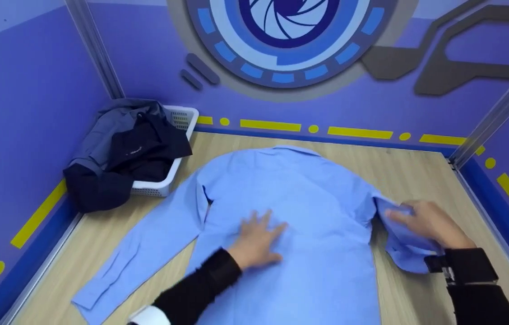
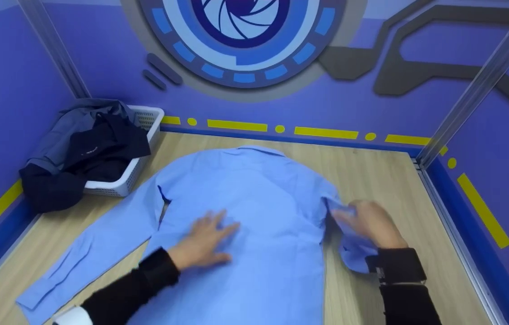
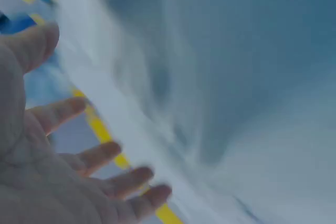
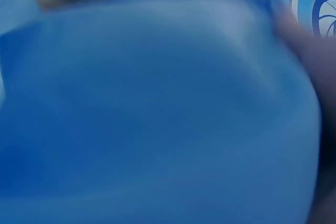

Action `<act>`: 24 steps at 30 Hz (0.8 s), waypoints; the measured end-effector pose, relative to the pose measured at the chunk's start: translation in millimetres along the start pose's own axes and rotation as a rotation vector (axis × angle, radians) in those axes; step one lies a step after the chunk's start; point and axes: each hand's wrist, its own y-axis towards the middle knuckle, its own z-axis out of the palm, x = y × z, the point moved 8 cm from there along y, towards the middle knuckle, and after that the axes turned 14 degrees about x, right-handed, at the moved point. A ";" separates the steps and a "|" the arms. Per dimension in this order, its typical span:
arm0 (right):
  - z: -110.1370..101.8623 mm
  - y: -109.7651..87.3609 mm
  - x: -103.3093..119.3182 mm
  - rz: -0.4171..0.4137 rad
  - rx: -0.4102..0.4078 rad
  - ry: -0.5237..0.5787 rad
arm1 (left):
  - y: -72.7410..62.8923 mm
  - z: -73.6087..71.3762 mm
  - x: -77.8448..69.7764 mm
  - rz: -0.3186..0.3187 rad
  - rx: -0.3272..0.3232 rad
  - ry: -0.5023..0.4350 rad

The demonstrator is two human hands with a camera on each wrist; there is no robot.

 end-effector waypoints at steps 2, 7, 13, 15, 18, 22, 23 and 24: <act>25.4 0.6 4.1 -0.079 0.188 -0.001 | 3.9 0.5 35.5 -0.102 0.037 -0.080; 88.2 7.4 24.6 -0.250 0.229 -0.048 | 5.0 10.2 74.9 -0.198 0.129 -0.198; 109.8 31.6 34.3 -0.211 0.112 -0.108 | 13.4 6.3 84.9 -0.230 0.159 -0.231; 105.0 42.7 30.0 -0.181 0.104 -0.111 | 18.6 2.7 88.9 -0.238 0.162 -0.236; 98.0 56.9 24.6 -0.144 0.103 -0.091 | 25.9 -3.9 95.2 -0.244 0.158 -0.234; 90.4 65.5 24.4 -0.148 0.088 -0.053 | 32.6 -11.6 102.2 -0.237 0.136 -0.234; 87.5 64.5 24.7 -0.151 0.080 -0.048 | 33.2 -12.5 103.3 -0.235 0.131 -0.236; 84.1 61.7 24.8 -0.154 0.064 -0.052 | 33.7 -13.1 104.6 -0.234 0.123 -0.239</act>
